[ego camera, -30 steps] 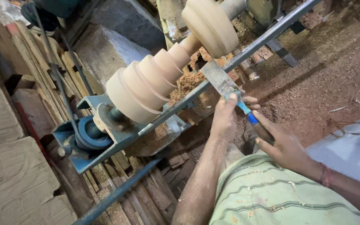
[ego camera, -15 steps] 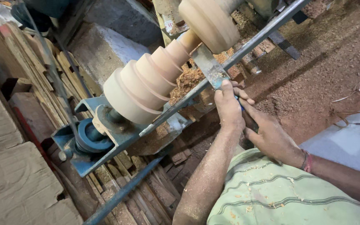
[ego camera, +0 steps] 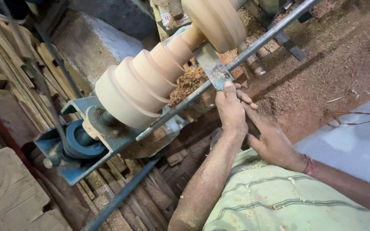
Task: The person shapes a spinning wooden workpiece on a lathe, holding a chisel against the rotating wood to cut its profile, then uses a rasp to file and smooth the turned surface, alternating between the two tools as shavings accumulate.
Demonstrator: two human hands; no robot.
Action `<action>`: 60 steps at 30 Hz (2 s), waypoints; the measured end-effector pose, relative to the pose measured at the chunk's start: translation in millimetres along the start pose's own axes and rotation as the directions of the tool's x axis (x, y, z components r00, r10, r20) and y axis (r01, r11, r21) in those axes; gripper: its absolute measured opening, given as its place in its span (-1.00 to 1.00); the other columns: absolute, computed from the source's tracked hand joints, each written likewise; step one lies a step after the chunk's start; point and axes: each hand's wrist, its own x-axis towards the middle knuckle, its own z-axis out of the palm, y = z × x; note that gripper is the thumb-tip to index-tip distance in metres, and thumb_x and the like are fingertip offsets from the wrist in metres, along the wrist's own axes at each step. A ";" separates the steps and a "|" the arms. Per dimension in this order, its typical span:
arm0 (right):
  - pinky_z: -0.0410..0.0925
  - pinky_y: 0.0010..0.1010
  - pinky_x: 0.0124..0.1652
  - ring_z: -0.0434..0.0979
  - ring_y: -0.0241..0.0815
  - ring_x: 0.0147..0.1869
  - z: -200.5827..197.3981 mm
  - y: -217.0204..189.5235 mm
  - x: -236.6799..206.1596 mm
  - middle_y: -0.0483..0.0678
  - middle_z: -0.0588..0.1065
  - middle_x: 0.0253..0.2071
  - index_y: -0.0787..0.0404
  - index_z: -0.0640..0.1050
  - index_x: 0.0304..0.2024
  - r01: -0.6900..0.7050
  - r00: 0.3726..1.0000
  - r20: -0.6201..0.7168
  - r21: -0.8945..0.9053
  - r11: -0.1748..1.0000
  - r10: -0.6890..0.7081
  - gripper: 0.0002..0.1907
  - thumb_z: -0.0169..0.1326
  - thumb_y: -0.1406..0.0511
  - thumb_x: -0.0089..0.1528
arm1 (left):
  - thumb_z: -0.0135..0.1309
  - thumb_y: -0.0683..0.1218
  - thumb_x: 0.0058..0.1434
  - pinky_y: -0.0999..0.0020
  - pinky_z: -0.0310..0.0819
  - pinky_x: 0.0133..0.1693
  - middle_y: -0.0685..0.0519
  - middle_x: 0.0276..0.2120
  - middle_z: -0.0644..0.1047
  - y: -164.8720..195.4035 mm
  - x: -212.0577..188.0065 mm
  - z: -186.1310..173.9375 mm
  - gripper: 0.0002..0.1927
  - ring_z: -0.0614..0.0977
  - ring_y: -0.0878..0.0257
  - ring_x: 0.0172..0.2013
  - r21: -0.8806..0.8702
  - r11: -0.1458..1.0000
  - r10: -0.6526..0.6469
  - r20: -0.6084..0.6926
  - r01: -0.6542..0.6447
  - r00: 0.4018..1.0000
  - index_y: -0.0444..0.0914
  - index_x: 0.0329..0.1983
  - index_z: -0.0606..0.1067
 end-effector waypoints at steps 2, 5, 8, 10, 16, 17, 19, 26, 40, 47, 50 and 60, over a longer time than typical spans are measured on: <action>0.33 -0.15 0.16 0.48 0.16 0.27 1.6 3.9 -0.5 0.27 0.45 0.18 0.19 0.17 0.46 -0.031 0.999 0.008 0.022 0.999 0.031 -0.14 0.09 0.40 0.10 | -0.25 0.12 0.54 0.34 0.39 -0.58 0.00 -0.58 0.42 0.2 0.3 0.0 -0.56 0.49 0.22 -0.66 -0.008 1.000 -0.006 0.004 0.006 1.000 -0.38 -0.12 0.35; 0.29 -0.11 0.20 0.44 0.23 0.31 4.6 9.7 -2.3 0.32 0.43 0.22 0.26 0.20 0.44 0.089 0.995 -0.045 -0.011 0.996 -0.090 -0.15 0.11 0.42 0.08 | -0.24 0.11 0.52 0.35 0.39 -0.60 0.00 -0.60 0.40 -0.9 1.2 1.9 -0.58 0.47 0.22 -0.68 -0.022 1.000 0.008 0.002 -0.008 1.000 -0.37 -0.13 0.35; 0.28 -0.12 0.21 0.42 0.23 0.33 3.8 15.3 -3.7 0.34 0.41 0.24 0.31 0.19 0.43 0.104 0.992 -0.067 0.003 0.995 -0.104 -0.15 0.12 0.43 0.07 | -0.22 0.12 0.51 0.34 0.41 -0.61 0.02 -0.60 0.40 -3.0 3.3 8.3 -0.57 0.46 0.23 -0.69 -0.045 0.999 -0.004 -0.032 0.003 0.999 -0.37 -0.15 0.35; 0.30 -0.16 0.19 0.44 0.19 0.33 2.6 18.7 -3.8 0.32 0.42 0.24 0.30 0.19 0.44 0.077 0.995 -0.067 0.022 0.997 -0.075 -0.15 0.11 0.43 0.08 | -0.22 0.13 0.50 0.34 0.42 -0.61 0.03 -0.60 0.39 -4.0 4.2 11.2 -0.57 0.45 0.24 -0.69 -0.071 0.997 -0.016 -0.038 0.013 0.999 -0.36 -0.15 0.34; 0.36 -0.22 0.13 0.56 0.06 0.23 -2.2 26.6 0.5 0.26 0.49 0.16 0.25 0.22 0.44 -0.022 0.999 -0.041 -0.014 1.000 0.022 -0.16 0.12 0.41 0.10 | -0.21 0.14 0.52 0.37 0.40 -0.62 0.05 -0.59 0.39 -10.1 4.1 18.6 -0.59 0.43 0.29 -0.69 -0.090 0.996 0.021 -0.035 -0.024 0.999 -0.34 -0.10 0.33; 0.37 -0.23 0.13 0.57 0.04 0.23 -4.1 27.5 1.3 0.25 0.51 0.15 0.25 0.23 0.44 -0.024 0.999 -0.037 -0.011 1.000 0.024 -0.17 0.12 0.41 0.09 | -0.21 0.14 0.53 0.38 0.39 -0.63 0.05 -0.60 0.39 -11.4 5.4 21.4 -0.58 0.43 0.29 -0.69 -0.090 0.995 0.029 -0.041 -0.033 0.999 -0.35 -0.11 0.34; 0.38 -0.24 0.11 0.58 0.02 0.21 -6.0 27.7 1.0 0.24 0.52 0.15 0.25 0.24 0.43 -0.022 0.999 -0.032 -0.002 1.000 0.021 -0.18 0.12 0.42 0.09 | -0.21 0.14 0.53 0.38 0.38 -0.63 0.06 -0.60 0.40 -13.9 5.1 22.4 -0.57 0.43 0.29 -0.69 -0.086 0.995 0.037 -0.049 -0.041 0.998 -0.35 -0.11 0.33; 0.38 -0.27 0.12 0.58 -0.08 0.19 -14.6 19.9 1.9 0.18 0.55 0.12 0.23 0.24 0.44 -0.069 0.998 -0.015 -0.013 0.998 0.069 -0.18 0.14 0.41 0.12 | -0.19 0.14 0.52 0.36 0.34 -0.68 0.05 -0.63 0.38 -11.2 6.1 27.4 -0.57 0.43 0.27 -0.72 -0.153 0.988 0.003 -0.046 -0.010 0.999 -0.35 -0.13 0.32; 0.30 -0.26 0.19 0.47 -0.10 0.28 9.9 25.3 0.6 0.22 0.50 0.20 0.30 0.24 0.43 0.059 0.997 -0.047 0.108 0.992 -0.054 -0.24 0.11 0.42 0.17 | -0.22 0.17 0.52 0.36 0.36 -0.66 0.03 -0.67 0.39 -5.9 3.8 13.7 -0.48 0.45 0.27 -0.73 0.022 0.996 0.084 -0.037 -0.083 0.996 -0.42 -0.16 0.40; 0.39 -0.32 0.11 0.54 -0.19 0.17 7.1 20.4 -3.0 0.10 0.57 0.12 0.25 0.27 0.43 -0.129 0.991 -0.015 0.125 0.984 0.132 -0.24 0.12 0.39 0.16 | -0.20 0.20 0.49 0.35 0.35 -0.66 0.04 -0.66 0.40 -9.0 4.2 13.2 -0.48 0.47 0.26 -0.72 0.028 0.999 0.031 -0.045 -0.030 0.998 -0.40 -0.14 0.39; 0.37 -0.30 0.14 0.52 -0.17 0.22 10.0 21.8 -3.6 0.11 0.54 0.16 0.26 0.27 0.42 -0.094 0.995 -0.030 0.141 0.986 0.100 -0.26 0.12 0.39 0.17 | -0.21 0.21 0.50 0.36 0.33 -0.66 0.04 -0.65 0.40 -9.6 4.6 11.1 -0.46 0.47 0.27 -0.71 0.022 0.998 0.058 -0.020 -0.057 0.998 -0.40 -0.13 0.38; 0.36 -0.21 0.15 0.54 0.08 0.26 9.0 35.9 -2.2 0.27 0.48 0.20 0.23 0.22 0.43 0.045 0.995 -0.091 -0.002 0.999 -0.045 -0.19 0.16 0.37 0.13 | -0.22 0.20 0.49 0.35 0.36 -0.65 0.06 -0.60 0.39 -8.5 5.1 15.1 -0.51 0.44 0.27 -0.70 -0.013 1.000 0.008 -0.033 -0.009 0.999 -0.36 -0.09 0.32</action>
